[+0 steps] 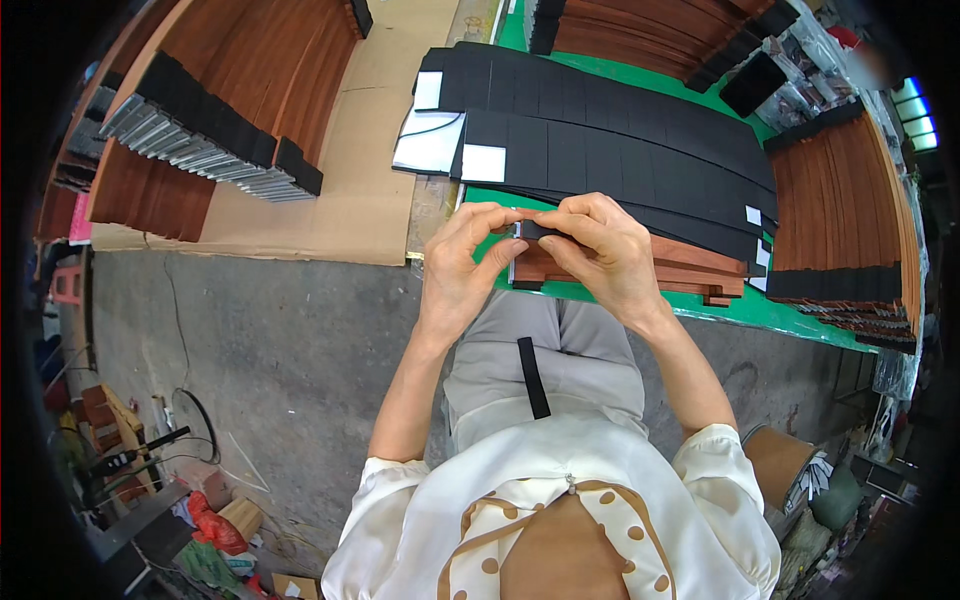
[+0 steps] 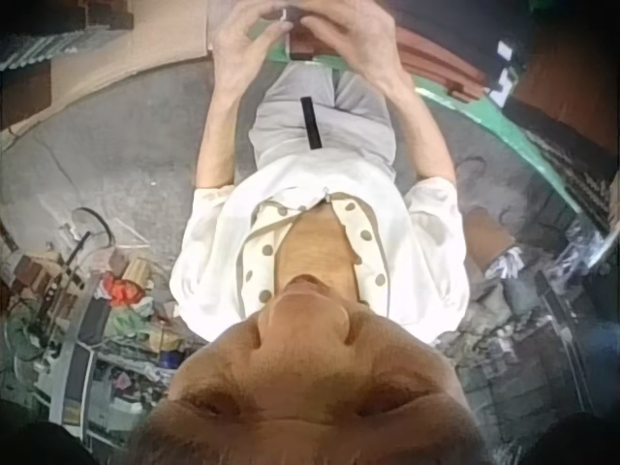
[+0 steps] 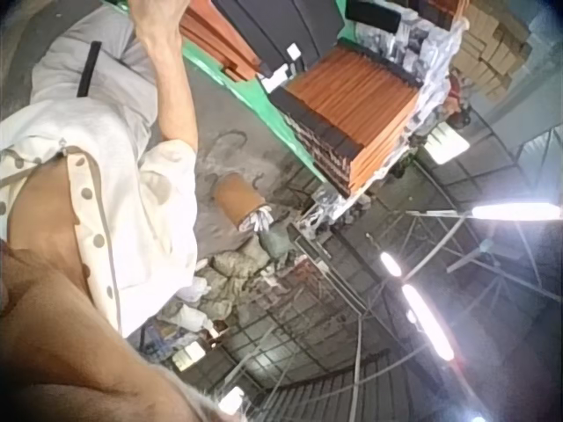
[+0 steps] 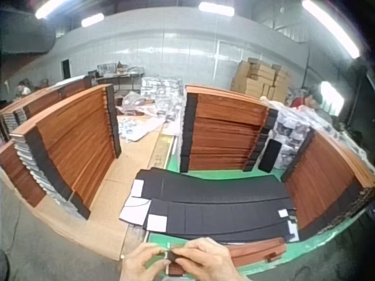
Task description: The recorder is applying black adhesive foam strips to the ends of curved wooden furniture components and stacking them in a manufacturing facility.
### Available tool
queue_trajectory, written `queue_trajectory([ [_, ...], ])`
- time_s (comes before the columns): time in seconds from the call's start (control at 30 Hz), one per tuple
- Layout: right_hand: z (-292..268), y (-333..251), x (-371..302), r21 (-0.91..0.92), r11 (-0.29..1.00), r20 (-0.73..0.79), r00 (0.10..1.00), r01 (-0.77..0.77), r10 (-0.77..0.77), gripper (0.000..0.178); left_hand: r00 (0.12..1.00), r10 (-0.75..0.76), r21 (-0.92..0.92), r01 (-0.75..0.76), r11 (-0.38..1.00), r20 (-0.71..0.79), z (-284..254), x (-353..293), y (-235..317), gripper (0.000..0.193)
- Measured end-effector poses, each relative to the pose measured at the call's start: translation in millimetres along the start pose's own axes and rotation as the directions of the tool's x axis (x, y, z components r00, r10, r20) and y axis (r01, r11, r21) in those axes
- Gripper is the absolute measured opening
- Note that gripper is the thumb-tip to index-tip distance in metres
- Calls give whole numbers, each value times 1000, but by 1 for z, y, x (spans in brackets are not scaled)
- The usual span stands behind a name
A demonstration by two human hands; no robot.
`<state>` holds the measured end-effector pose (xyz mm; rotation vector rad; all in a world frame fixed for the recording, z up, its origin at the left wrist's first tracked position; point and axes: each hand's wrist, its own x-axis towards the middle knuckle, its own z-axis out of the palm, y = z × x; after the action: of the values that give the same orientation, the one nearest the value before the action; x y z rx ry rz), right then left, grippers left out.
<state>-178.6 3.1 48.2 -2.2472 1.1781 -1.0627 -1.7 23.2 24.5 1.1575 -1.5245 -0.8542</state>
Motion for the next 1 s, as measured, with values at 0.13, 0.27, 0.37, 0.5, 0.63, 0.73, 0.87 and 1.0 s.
queue_trajectory([
  [0.13, 1, 1, 0, 1, 1000, 14, 1000, -6, 6, 26, 1000, 24, 26, -24, 999, -3, 0, 0, -7, 25],
  [0.27, 1, 1, 1, 2, 1000, 19, 1000, 0, 0, 25, 1000, 28, 25, -28, 999, -6, 1, -1, -10, 24],
  [0.37, 1, 1, 1, 3, 1000, 18, 1000, 4, -4, 25, 999, 32, 34, -32, 999, -7, 2, -1, -10, 24],
  [0.5, 1, 2, 0, -5, 1000, 8, 1000, 12, -12, 25, 999, 44, 43, -44, 998, -5, 3, -1, -11, 24],
  [0.63, 0, 0, -2, -57, 998, -6, 1000, 12, -12, 25, 1000, 16, 30, -17, 999, 2, 2, -2, -7, 24],
  [0.73, -14, 4, -1, 48, 998, -29, 998, -50, 52, 25, 1000, 10, 27, -10, 1000, 4, 2, -2, -5, 24],
  [0.87, -35, 4, -8, 48, 994, -72, 992, -100, 104, 20, 990, 140, 92, -137, 986, -24, 5, -2, -8, 23],
  [1.0, -53, 13, -20, -37, 998, -102, 994, -45, 41, 19, 896, 423, 472, -435, 767, 139, 5, 0, -8, 35],
])
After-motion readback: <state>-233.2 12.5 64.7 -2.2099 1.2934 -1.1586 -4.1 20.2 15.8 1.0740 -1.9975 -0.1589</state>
